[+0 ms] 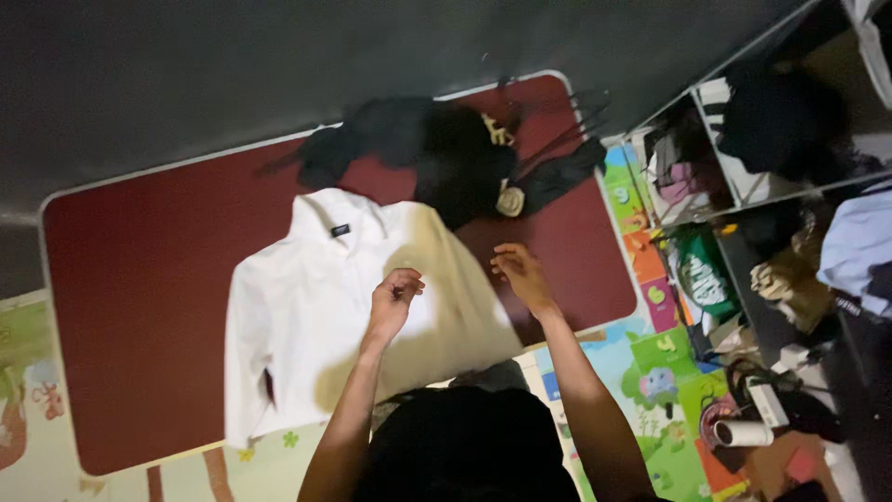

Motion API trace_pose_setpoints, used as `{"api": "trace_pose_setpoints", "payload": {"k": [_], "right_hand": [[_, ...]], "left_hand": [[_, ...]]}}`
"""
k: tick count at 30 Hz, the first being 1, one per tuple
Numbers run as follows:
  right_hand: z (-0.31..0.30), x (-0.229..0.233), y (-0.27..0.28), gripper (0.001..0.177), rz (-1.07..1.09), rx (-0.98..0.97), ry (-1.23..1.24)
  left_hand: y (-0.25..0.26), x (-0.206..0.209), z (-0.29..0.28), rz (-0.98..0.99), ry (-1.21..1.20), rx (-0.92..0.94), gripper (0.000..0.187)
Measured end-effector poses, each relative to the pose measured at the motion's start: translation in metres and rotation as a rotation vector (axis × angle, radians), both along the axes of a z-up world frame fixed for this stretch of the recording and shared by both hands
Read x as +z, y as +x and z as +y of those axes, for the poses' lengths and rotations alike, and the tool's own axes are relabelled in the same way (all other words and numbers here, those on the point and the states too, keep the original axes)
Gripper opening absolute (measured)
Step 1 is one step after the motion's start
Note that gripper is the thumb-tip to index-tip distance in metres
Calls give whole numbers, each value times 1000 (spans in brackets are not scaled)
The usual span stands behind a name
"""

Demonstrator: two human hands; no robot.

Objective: The person unfolds a shirt on a table, buttons its collar, inserts a hanger into the shirt, and hangs it onto a clothing rack.

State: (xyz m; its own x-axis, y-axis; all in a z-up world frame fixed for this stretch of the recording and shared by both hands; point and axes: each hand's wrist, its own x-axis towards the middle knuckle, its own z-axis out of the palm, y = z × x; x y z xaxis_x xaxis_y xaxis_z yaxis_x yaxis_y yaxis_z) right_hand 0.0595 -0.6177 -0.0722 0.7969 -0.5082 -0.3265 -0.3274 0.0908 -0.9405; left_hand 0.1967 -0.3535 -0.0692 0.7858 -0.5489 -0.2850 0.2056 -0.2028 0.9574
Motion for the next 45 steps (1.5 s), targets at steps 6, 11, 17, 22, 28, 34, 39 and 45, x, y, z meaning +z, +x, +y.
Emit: {"api": "trace_pose_setpoints", "payload": {"k": [6, 11, 17, 22, 28, 34, 39, 45], "right_hand": [[-102, -7, 18, 20, -11, 41, -28], [-165, -19, 44, 20, -18, 64, -16], [-227, -35, 84, 18, -24, 50, -20], [-269, -45, 115, 21, 22, -3, -13], [-309, -66, 154, 15, 11, -17, -482], [-335, -54, 183, 29, -102, 88, -1003], [-350, -55, 197, 41, 24, 242, -1125], [-367, -75, 201, 41, 90, 274, -1369]], "left_hand": [[0, -3, -102, -19, 20, -66, 16], [11, -3, -172, -183, 21, -120, 20], [40, 11, -247, -321, 237, -175, 17], [68, 13, -303, -431, 276, -150, 22], [105, -1, -356, -730, 270, -102, 24], [136, -35, -397, -707, 619, -361, 60], [147, -97, -401, -711, 896, -458, 65], [151, -143, -394, -937, 932, -374, 64]]}}
